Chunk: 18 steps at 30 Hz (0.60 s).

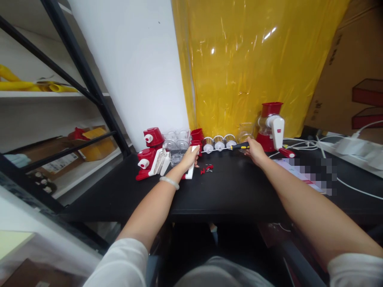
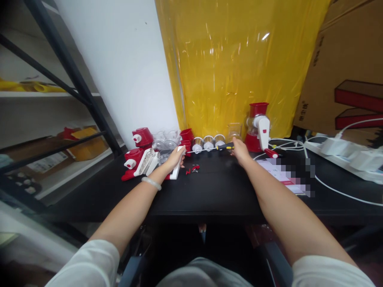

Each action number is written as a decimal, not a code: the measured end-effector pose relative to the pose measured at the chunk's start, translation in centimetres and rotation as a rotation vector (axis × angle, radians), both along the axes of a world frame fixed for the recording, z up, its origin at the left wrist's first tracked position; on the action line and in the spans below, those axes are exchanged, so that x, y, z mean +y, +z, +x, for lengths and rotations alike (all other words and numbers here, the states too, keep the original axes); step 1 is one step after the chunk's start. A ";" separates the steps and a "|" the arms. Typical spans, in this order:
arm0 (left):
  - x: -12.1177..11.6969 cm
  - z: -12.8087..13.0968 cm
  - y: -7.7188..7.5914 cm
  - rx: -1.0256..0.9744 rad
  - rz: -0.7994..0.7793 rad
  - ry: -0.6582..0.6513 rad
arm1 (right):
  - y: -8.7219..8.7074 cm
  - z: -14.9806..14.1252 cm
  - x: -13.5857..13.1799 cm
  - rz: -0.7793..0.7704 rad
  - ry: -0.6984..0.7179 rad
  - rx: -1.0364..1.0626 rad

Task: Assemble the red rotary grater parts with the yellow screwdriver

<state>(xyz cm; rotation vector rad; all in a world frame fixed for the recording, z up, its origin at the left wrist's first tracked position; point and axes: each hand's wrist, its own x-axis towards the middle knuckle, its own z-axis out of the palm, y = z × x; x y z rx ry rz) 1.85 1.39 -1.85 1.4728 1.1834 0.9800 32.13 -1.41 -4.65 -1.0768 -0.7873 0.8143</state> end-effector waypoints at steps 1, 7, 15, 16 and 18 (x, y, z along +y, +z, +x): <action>0.0 0.0 0.0 0.001 0.004 0.001 | 0.1 -0.1 -0.1 -0.018 -0.011 0.002; -0.2 -0.1 0.1 -0.007 0.016 0.011 | 0.7 -1.1 -0.8 -0.010 0.037 0.076; -0.4 0.0 0.0 -0.002 0.012 -0.004 | 1.0 -0.8 -0.6 0.020 0.075 0.217; -0.4 0.0 0.0 -0.001 0.008 -0.003 | 1.0 -0.7 -0.6 0.014 0.063 0.215; -0.3 0.0 0.0 0.002 0.002 0.001 | 0.8 -0.6 -0.3 -0.015 0.024 0.159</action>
